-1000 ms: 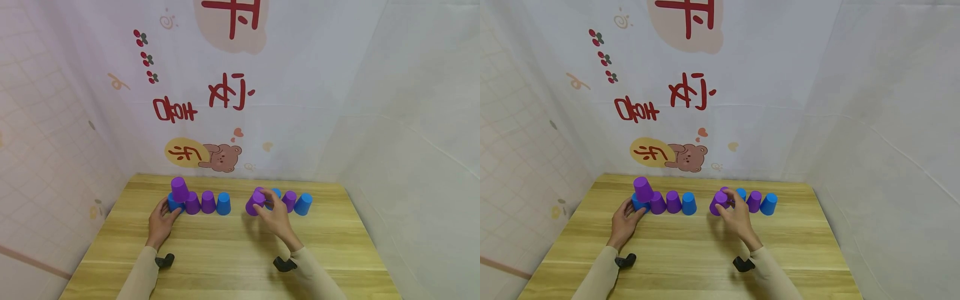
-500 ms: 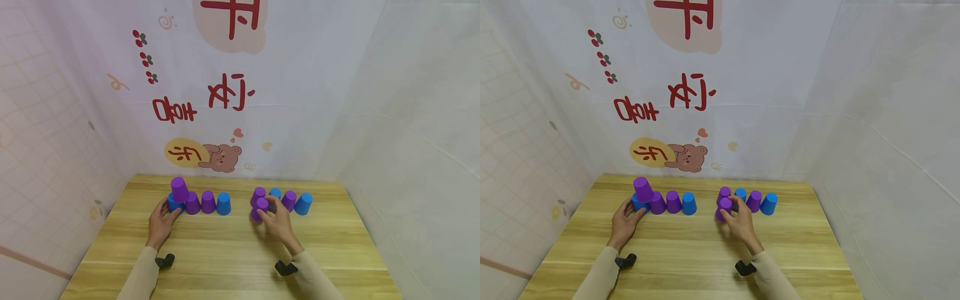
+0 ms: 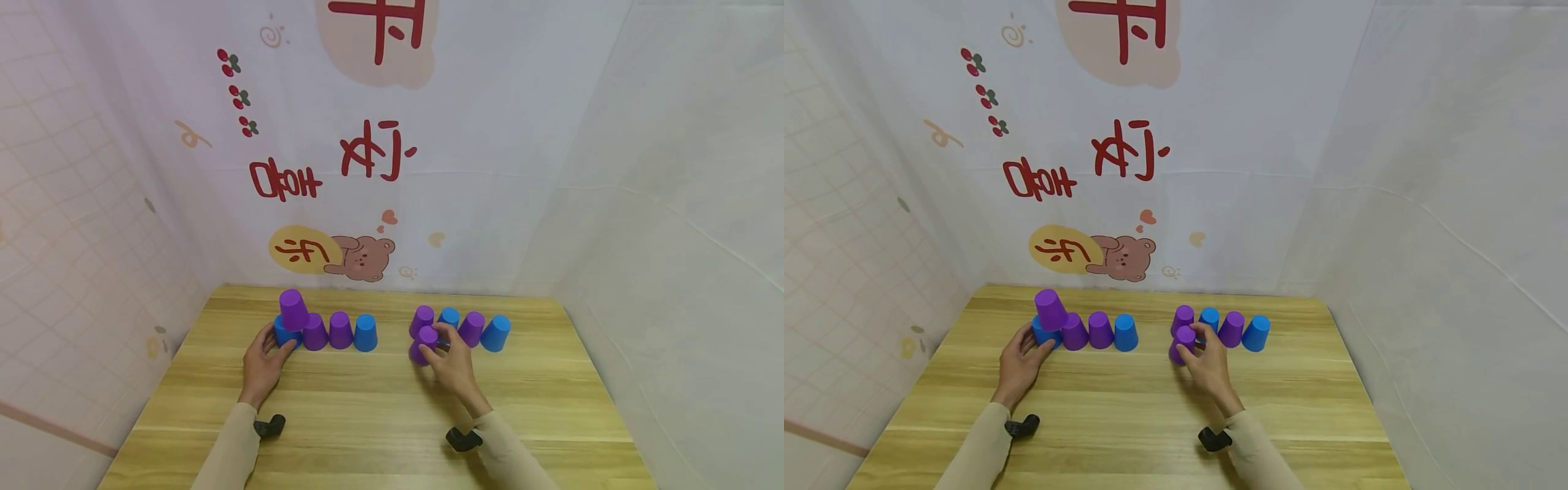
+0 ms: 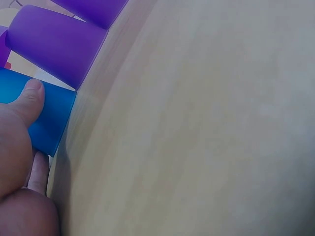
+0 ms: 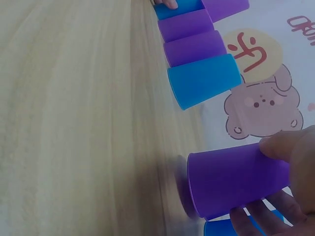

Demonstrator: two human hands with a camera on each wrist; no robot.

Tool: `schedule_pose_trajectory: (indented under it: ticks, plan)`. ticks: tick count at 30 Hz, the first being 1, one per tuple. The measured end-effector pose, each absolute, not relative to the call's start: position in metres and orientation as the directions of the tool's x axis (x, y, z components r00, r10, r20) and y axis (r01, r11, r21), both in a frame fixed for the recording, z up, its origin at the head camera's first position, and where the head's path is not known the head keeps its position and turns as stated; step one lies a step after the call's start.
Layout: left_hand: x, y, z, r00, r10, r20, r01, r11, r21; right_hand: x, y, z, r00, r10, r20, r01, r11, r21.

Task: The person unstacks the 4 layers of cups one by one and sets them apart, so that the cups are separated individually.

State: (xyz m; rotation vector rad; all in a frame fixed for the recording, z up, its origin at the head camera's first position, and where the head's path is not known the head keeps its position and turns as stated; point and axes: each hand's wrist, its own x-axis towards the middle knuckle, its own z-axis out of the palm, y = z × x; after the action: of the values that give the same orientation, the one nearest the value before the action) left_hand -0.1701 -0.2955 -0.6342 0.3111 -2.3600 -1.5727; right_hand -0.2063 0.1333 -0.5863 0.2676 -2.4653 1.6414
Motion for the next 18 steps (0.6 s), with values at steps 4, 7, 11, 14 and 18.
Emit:
schedule_pose_trajectory:
  ticks: [4,7,11,14,18]
  plan:
    - [-0.17,-0.2963,-0.6344,-0.937,-0.329,0.118,-0.018,0.381,0.924,-0.2075,0.1322,-0.5898,-0.969,-0.05,0.242,-0.243,0.377,-0.894]
    - [-0.1704,-0.297,-0.6349,-0.937,-0.328,0.116,-0.017,0.375,0.927,-0.2082,0.1313,-0.5915,-0.969,-0.046,0.241,-0.24,0.381,-0.893]
    - [-0.1708,-0.2971,-0.6349,-0.938,-0.327,0.117,-0.016,0.375,0.927,-0.2079,0.1303,-0.5916,-0.973,-0.04,0.227,-0.225,0.381,-0.897]
    - [-0.1709,-0.2971,-0.6348,-0.937,-0.328,0.119,-0.017,0.384,0.923,-0.2074,0.1302,-0.592,-0.975,-0.041,0.219,-0.218,0.375,-0.901]
    - [-0.1711,-0.2975,-0.6351,-0.937,-0.327,0.123,-0.016,0.392,0.92,-0.2073,0.13,-0.5939,-0.975,-0.045,0.219,-0.22,0.368,-0.903]
